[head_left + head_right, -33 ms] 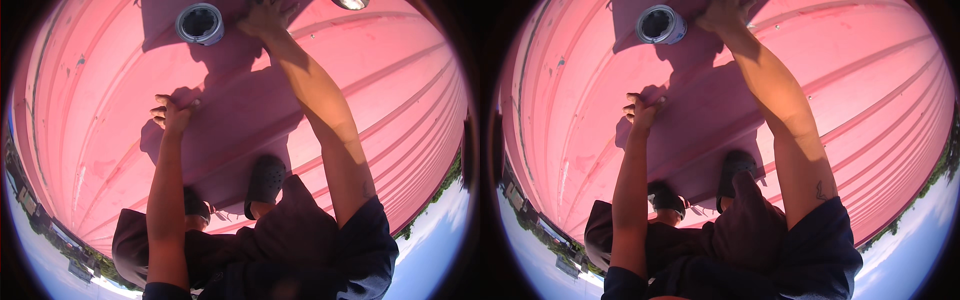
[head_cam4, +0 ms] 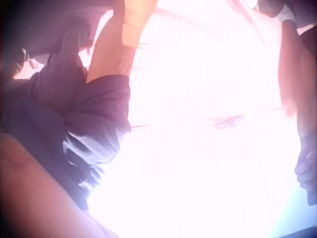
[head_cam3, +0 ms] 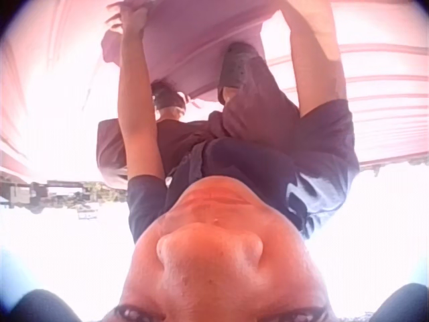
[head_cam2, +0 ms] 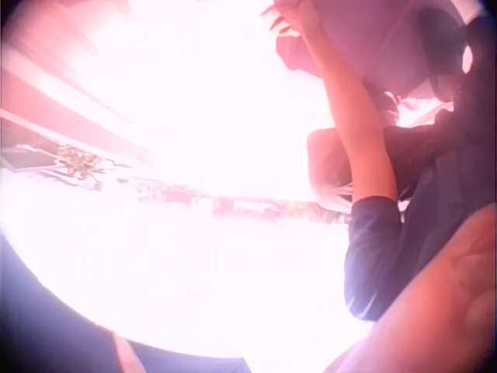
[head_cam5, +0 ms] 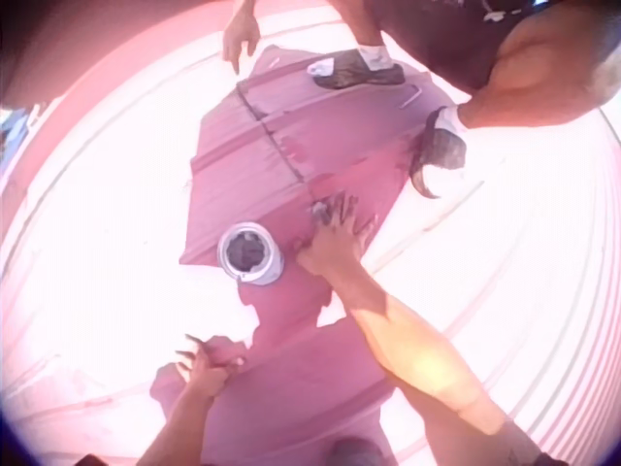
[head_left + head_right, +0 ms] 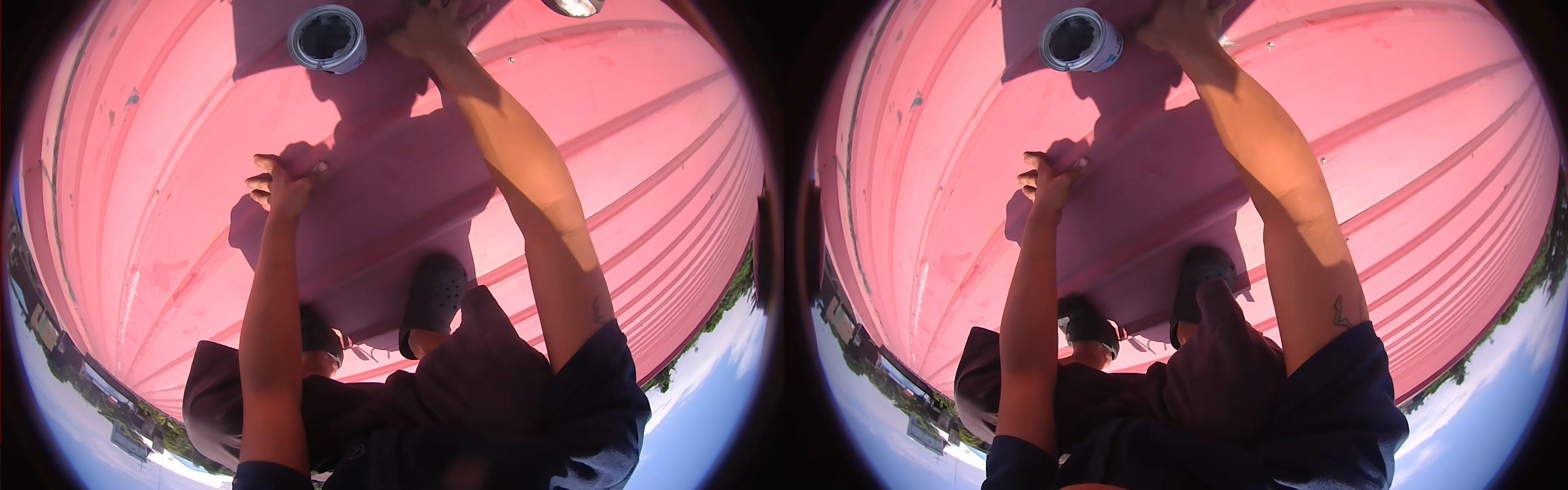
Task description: The person applies a grey sealant to a red metal roof seam by hand, smoothing the material along the joint with their fingers.
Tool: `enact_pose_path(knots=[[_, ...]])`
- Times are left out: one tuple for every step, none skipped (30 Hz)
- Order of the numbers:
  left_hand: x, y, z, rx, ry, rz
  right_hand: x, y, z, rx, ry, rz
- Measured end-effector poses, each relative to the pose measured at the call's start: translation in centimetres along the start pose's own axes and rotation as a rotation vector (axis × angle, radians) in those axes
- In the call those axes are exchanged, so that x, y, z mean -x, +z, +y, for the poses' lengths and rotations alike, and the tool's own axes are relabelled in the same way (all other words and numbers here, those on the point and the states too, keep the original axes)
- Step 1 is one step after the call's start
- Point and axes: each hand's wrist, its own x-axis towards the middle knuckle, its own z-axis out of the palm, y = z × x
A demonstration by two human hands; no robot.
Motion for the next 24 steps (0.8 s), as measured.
enact_pose_path(knots=[[0.1,0.0,0.1,0.001,-0.001,0.000,-0.1,0.1,-0.1,0.004,0.005,0.011],[0.2,-0.1,0.2,0.005,-0.001,-0.003,-0.2,0.2,-0.1,0.008,0.010,0.022],[0.3,-0.1,0.3,0.009,0.000,-0.006,-0.4,0.7,-0.2,0.009,0.009,0.022],[0.3,-0.1,0.3,0.009,-0.001,-0.006,-0.6,1.1,-0.4,-0.018,0.019,0.068],[0.3,0.0,0.4,0.013,0.004,-0.007,-0.7,1.4,-0.4,-0.044,0.029,0.114],[0.3,0.0,0.5,0.016,0.010,-0.009,-0.9,1.4,-0.2,-0.042,0.030,0.115],[0.2,0.0,0.2,0.017,0.006,-0.006,-1.0,0.9,-0.5,-0.049,0.036,0.068],[0.0,-0.1,0.1,0.012,0.009,-0.005,-1.0,0.5,-0.8,-0.054,0.043,0.022],[-0.2,-0.1,-0.1,0.008,0.013,-0.004,-0.9,0.5,-0.9,-0.055,0.041,0.021],[-0.2,-0.2,-0.2,0.002,0.012,0.002,-0.8,0.4,-0.8,-0.052,0.035,0.042],[-0.1,-0.2,-0.2,0.023,0.019,-0.002,-0.7,0.4,-0.7,-0.048,0.030,0.063],[0.1,-0.2,-0.2,0.043,0.027,-0.005,-0.8,0.1,-0.4,-0.058,0.031,0.063],[0.0,-0.3,-0.2,0.042,0.031,0.003,-1.1,-0.7,-0.2,-0.024,0.063,0.007],[0.0,-0.3,-0.2,0.043,0.019,-0.005,-1.4,-1.2,0.0,0.009,0.094,-0.050],[0.0,-0.4,-0.3,0.043,0.006,-0.010,-1.7,-1.2,0.4,0.001,0.091,-0.044],[0.2,-0.5,-0.1,0.043,0.013,-0.001,-2.2,-1.0,1.1,-0.056,0.052,0.026],[0.3,-0.5,0.0,0.042,0.013,-0.005,-2.3,-0.8,1.7,-0.113,0.012,0.097],[0.4,-0.6,0.1,0.041,0.011,-0.007,-2.0,-0.4,2.5,-0.121,0.009,0.108],[0.3,-0.4,0.2,0.044,0.018,0.005,-1.5,0.0,3.4,-0.128,0.028,0.348],[0.0,0.1,0.2,0.023,0.025,0.007,-1.0,0.8,4.7,-0.134,0.050,0.587],[-0.2,0.2,0.1,0.002,0.027,0.015,-0.8,2.7,7.2,-0.149,0.046,0.598],[-0.4,0.6,0.5,0.004,0.037,0.026,-0.8,5.1,10.9,-0.085,0.013,0.641],[-0.7,1.0,0.8,-0.031,0.034,0.010,-1.0,6.4,12.9,-0.024,-0.022,0.679],[-0.8,1.1,0.6,-0.069,0.017,0.000,-0.8,6.8,12.7,-0.045,-0.029,0.677]])
